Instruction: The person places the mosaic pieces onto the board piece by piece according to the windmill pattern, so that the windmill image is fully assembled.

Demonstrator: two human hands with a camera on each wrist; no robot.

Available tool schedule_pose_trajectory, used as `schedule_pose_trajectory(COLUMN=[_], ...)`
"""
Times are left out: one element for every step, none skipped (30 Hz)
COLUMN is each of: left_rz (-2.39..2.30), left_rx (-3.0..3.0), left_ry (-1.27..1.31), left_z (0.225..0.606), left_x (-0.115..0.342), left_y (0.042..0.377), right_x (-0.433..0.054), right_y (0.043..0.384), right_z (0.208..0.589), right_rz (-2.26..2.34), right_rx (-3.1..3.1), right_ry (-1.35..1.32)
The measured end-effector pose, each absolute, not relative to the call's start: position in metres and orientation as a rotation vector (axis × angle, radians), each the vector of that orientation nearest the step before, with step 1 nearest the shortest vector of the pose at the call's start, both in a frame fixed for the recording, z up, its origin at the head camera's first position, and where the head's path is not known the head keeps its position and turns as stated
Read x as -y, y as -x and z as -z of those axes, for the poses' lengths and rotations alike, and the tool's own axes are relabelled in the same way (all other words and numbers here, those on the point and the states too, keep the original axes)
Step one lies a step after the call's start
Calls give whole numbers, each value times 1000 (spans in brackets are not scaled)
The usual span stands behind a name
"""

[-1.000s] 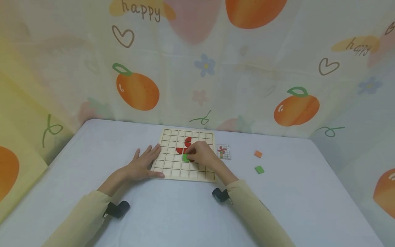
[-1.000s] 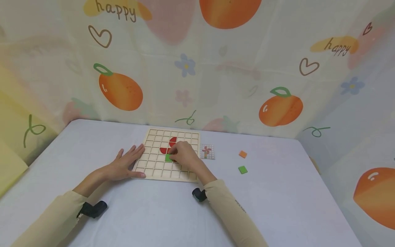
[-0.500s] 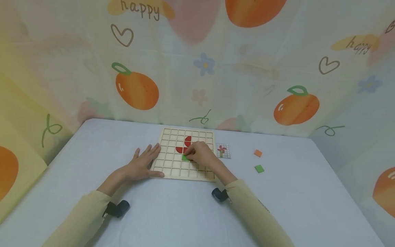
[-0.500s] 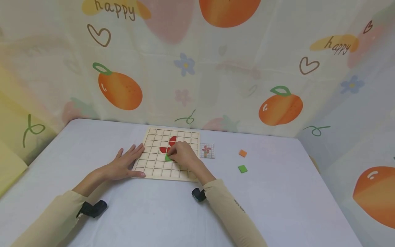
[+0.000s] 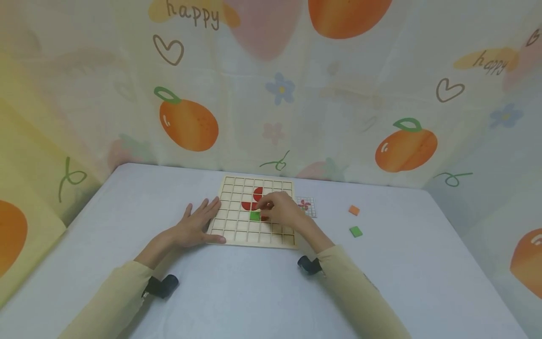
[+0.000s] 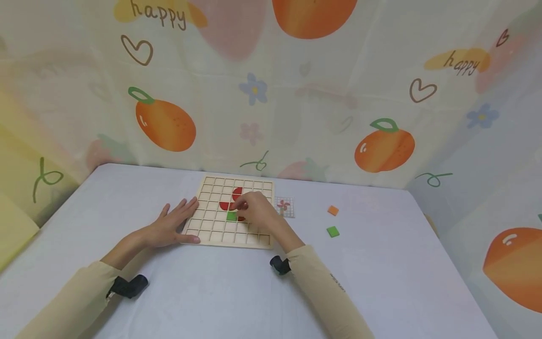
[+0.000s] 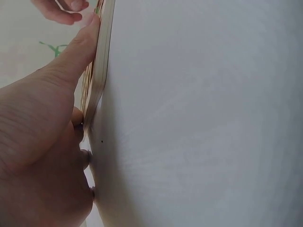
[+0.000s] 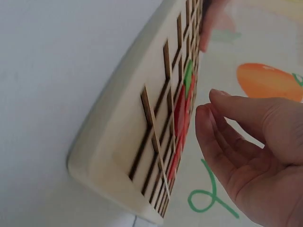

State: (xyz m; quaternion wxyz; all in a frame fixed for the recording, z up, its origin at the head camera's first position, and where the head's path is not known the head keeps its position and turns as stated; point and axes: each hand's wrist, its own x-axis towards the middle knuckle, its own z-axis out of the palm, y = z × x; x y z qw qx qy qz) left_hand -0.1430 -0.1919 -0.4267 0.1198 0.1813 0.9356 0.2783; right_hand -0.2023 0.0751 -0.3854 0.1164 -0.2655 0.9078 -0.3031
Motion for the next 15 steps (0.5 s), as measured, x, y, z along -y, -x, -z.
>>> schedule_pose_trajectory(left_rz=[-816, -812, -811, -809, -813, -806, -806, -803, -810, -809, -811, -807, -811, -812, -813], left_rx=[-2734, -2734, -2735, -2735, -2736, -2738, -2738, -2739, -2738, -2737, -2737, -2736, -2736, -2736, -2737], left_ry=[-534, -531, -531, -528, -533, -525, -523, -516, -519, -516, -515, -508, -508, -507, -507], left_z=[427, 427, 427, 427, 427, 427, 427, 427, 427, 426, 426, 426, 426, 426, 426], left_x=[192, 191, 191, 191, 191, 191, 191, 191, 191, 191, 191, 191, 191, 191, 191], left_y=[143, 143, 144, 144, 144, 144, 144, 144, 144, 144, 144, 144, 144, 143, 143], right_x=[-78, -81, -84, -88, -92, -96, -101, -106, -112, -117, -123, -128, -134, -140, -145], right_y=[203, 203, 203, 204, 205, 206, 207, 208, 209, 210, 211, 212, 212, 213, 214], right_z=[384, 382, 380, 378, 377, 376, 375, 374, 372, 372, 371, 371, 370, 370, 369], right_rz=[876, 867, 866, 864, 864, 870, 884, 892, 900, 904, 902, 900, 894, 887, 883], right_rx=[-2672, -2686, -2695, -2705, -2716, -2725, -2729, -2734, -2737, -2745, -2754, -2760, -2769, -2779, -2786], right_ry=[767, 758, 737, 724, 711, 703, 690, 685, 675, 664, 651, 633, 612, 599, 581])
